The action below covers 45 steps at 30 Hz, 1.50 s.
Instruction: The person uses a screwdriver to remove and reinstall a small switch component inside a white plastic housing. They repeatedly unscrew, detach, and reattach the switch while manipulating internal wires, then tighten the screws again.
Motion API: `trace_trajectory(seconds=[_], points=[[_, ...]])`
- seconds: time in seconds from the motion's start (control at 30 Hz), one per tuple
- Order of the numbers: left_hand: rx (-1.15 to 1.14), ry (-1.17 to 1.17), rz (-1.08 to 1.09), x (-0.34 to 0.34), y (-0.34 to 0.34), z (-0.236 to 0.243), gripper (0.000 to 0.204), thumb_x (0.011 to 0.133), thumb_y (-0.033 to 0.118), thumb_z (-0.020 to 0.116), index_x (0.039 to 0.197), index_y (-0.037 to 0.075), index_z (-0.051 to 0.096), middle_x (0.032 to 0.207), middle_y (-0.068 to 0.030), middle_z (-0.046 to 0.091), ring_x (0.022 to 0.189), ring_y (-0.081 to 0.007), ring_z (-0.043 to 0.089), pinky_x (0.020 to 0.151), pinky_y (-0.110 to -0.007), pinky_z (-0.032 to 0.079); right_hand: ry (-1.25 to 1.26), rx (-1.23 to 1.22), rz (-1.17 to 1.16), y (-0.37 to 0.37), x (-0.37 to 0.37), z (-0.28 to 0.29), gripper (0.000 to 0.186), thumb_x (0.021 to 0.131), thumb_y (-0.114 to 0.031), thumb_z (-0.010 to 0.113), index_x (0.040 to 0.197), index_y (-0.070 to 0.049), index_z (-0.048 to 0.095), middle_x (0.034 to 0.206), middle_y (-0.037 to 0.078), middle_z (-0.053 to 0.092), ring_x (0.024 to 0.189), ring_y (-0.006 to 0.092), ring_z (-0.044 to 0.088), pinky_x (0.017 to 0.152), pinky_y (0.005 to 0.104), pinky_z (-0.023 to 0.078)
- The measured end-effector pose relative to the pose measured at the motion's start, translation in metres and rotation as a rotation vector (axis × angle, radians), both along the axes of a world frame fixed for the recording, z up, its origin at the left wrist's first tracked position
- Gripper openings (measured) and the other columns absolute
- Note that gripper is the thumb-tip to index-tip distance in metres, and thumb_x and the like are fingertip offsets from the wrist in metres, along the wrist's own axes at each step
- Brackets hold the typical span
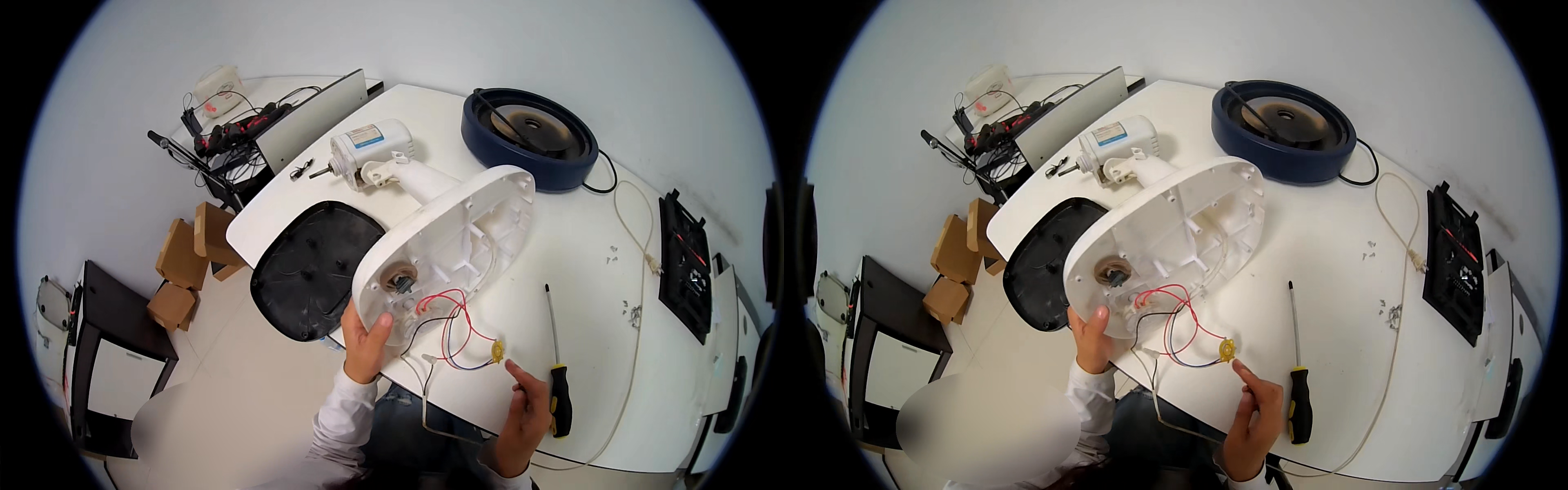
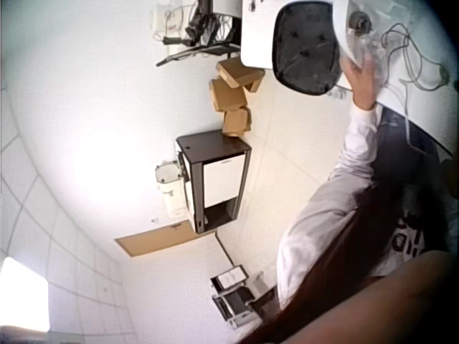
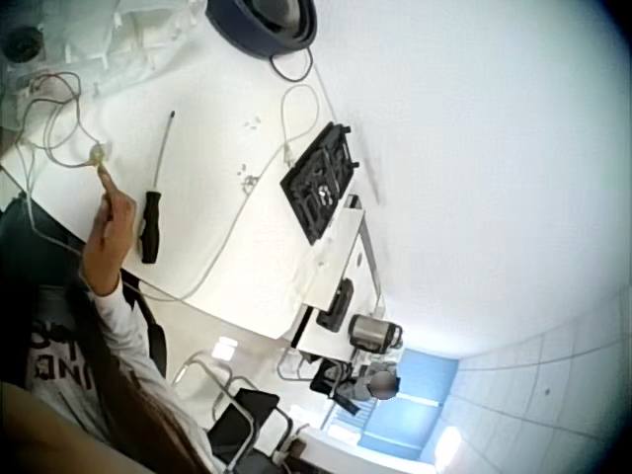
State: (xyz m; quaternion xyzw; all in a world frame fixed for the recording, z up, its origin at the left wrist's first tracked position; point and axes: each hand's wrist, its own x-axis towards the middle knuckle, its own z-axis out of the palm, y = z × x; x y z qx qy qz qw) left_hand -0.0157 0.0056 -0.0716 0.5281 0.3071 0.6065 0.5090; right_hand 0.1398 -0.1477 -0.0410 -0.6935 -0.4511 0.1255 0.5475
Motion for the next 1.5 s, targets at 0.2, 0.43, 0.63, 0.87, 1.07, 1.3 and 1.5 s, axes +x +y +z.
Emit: trace_trajectory(seconds=[0.2,0.43,0.63,0.87,1.07,1.3,1.5], points=[[0.054,-0.01,0.006,0.001,0.0,0.002,0.056,0.08,0.028,0.06,0.122,-0.005,0.043,0.112,-0.0124,0.054,0.103,-0.0187,0.05,0.088,-0.031,0.038,0.287,0.078,-0.007,-0.005,0.0,-0.013,0.025,0.081,0.001,0.052,0.105,0.002,0.052,0.093,0.009,0.057,0.077,0.0144,0.05,0.073,0.025,0.043],[0.074,-0.031,0.007,0.001,-0.001,0.003,0.055,0.08,0.026,0.06,0.123,-0.005,0.043,0.115,-0.0127,0.052,0.105,-0.0196,0.05,0.09,-0.031,0.037,-0.083,0.097,-0.026,-0.007,0.0,-0.013,0.017,0.077,0.003,0.057,0.093,0.001,0.051,0.084,0.009,0.053,0.077,0.0137,0.05,0.07,0.0242,0.042],[0.122,-0.06,0.03,0.008,0.001,0.003,0.049,0.083,0.023,0.058,0.121,-0.005,0.044,0.114,-0.0124,0.053,0.104,-0.019,0.05,0.09,-0.031,0.038,0.414,0.467,0.071,0.02,-0.025,0.015,0.029,0.07,0.012,0.06,0.095,0.003,0.05,0.09,0.012,0.05,0.073,0.017,0.052,0.062,0.0241,0.044],[0.086,-0.117,0.035,0.007,-0.002,0.0,0.035,0.082,0.012,0.055,0.114,0.0,0.048,0.107,-0.0078,0.053,0.097,-0.0172,0.052,0.085,-0.032,0.04,0.424,0.414,0.282,0.064,-0.041,0.044,0.024,0.081,0.0,0.053,0.105,0.004,0.05,0.088,0.009,0.054,0.077,0.0143,0.055,0.071,0.0234,0.042],[0.075,-0.117,0.106,0.014,-0.001,0.006,0.031,0.081,0.013,0.052,0.108,-0.002,0.05,0.096,-0.0071,0.055,0.088,-0.0153,0.052,0.078,-0.03,0.041,0.38,0.352,0.207,0.091,-0.05,0.044,0.027,0.079,-0.004,0.055,0.106,0.001,0.053,0.08,0.003,0.05,0.055,0.0055,0.039,0.054,0.0172,0.033],[0.168,0.078,0.18,0.012,0.004,0.006,0.017,0.078,0.01,0.047,0.087,-0.004,0.054,0.081,-0.0058,0.054,0.069,-0.0124,0.048,0.063,-0.024,0.038,-0.194,0.49,-0.017,0.122,-0.06,0.03,0.04,0.057,0.001,0.074,0.094,-0.005,0.062,0.085,0.002,0.057,0.048,0.0045,0.033,0.045,0.0182,0.028],[0.121,-0.013,0.148,0.015,0.0,0.013,0.019,0.08,0.008,0.047,0.093,-0.004,0.052,0.086,-0.0063,0.055,0.073,-0.0129,0.05,0.067,-0.025,0.04,-0.235,0.46,0.008,0.129,-0.062,0.024,0.035,0.058,0.001,0.073,0.09,-0.007,0.063,0.083,0.001,0.059,0.048,0.0043,0.034,0.043,0.019,0.027]])
